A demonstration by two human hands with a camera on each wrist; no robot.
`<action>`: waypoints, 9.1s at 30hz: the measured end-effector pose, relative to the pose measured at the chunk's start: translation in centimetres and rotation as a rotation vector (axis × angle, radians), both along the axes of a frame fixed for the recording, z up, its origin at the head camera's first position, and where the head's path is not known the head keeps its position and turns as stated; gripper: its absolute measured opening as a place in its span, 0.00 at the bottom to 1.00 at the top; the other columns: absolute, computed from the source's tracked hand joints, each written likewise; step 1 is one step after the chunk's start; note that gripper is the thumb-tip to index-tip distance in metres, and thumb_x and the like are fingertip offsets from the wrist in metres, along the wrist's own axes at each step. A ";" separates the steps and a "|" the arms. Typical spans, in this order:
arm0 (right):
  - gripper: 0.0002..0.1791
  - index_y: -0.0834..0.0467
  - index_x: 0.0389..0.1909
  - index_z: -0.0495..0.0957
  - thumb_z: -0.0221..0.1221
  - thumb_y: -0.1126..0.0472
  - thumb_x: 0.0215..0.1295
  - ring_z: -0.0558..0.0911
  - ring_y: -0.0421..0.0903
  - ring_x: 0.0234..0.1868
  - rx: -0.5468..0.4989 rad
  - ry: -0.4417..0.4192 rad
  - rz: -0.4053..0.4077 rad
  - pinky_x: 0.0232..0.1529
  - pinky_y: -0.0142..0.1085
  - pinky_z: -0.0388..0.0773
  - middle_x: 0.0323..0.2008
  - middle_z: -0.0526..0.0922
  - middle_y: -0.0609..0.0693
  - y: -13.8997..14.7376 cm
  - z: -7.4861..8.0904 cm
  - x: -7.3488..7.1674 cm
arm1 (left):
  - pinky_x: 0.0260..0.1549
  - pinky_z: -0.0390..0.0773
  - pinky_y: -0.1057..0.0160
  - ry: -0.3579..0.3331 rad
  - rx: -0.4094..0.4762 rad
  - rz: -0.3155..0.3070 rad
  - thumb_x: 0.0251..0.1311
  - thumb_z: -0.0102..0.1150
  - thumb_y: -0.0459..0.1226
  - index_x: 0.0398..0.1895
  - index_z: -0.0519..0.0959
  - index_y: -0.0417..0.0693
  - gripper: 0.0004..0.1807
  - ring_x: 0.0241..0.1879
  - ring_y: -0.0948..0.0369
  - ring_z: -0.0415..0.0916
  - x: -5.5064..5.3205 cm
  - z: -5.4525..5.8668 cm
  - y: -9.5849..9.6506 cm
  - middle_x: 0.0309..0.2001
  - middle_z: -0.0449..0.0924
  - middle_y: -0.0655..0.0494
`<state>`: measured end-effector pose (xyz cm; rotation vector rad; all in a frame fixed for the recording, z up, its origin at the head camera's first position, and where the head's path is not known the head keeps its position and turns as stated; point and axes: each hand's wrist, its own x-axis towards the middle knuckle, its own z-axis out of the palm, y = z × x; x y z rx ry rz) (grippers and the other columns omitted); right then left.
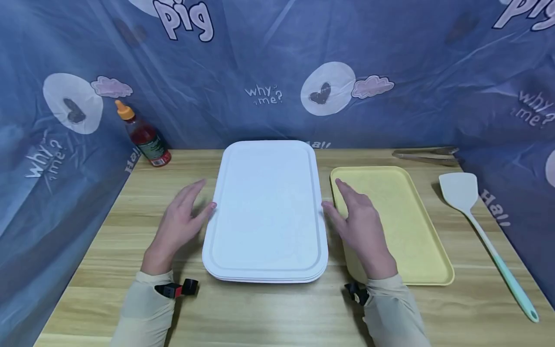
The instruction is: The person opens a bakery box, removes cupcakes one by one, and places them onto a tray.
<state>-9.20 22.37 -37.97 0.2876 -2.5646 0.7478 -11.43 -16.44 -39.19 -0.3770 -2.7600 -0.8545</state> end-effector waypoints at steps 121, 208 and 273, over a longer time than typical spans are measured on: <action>0.63 0.66 0.80 0.42 0.70 0.41 0.58 0.35 0.62 0.81 -0.474 -0.681 0.107 0.80 0.54 0.50 0.79 0.28 0.68 -33.4 -4.9 3.0 | 0.69 0.52 0.27 -0.480 -0.106 0.203 0.65 0.59 0.59 0.80 0.45 0.34 0.55 0.74 0.30 0.41 4.1 -3.0 -18.2 0.77 0.42 0.25; 0.42 0.62 0.75 0.63 0.70 0.60 0.62 0.83 0.54 0.48 -0.231 -0.552 0.151 0.61 0.47 0.79 0.68 0.74 0.61 -19.0 -0.6 -14.9 | 0.47 0.83 0.69 -0.541 0.556 -0.254 0.65 0.63 0.32 0.80 0.54 0.49 0.43 0.57 0.45 0.78 2.1 -2.8 -0.7 0.65 0.71 0.34; 0.35 0.65 0.64 0.76 0.65 0.70 0.48 0.76 0.56 0.64 -0.249 -0.363 0.178 0.69 0.46 0.73 0.63 0.78 0.63 -18.2 -0.3 -14.8 | 0.48 0.86 0.62 -0.550 0.531 -0.244 0.66 0.63 0.34 0.81 0.53 0.50 0.43 0.56 0.45 0.79 2.2 -2.6 -0.4 0.65 0.70 0.34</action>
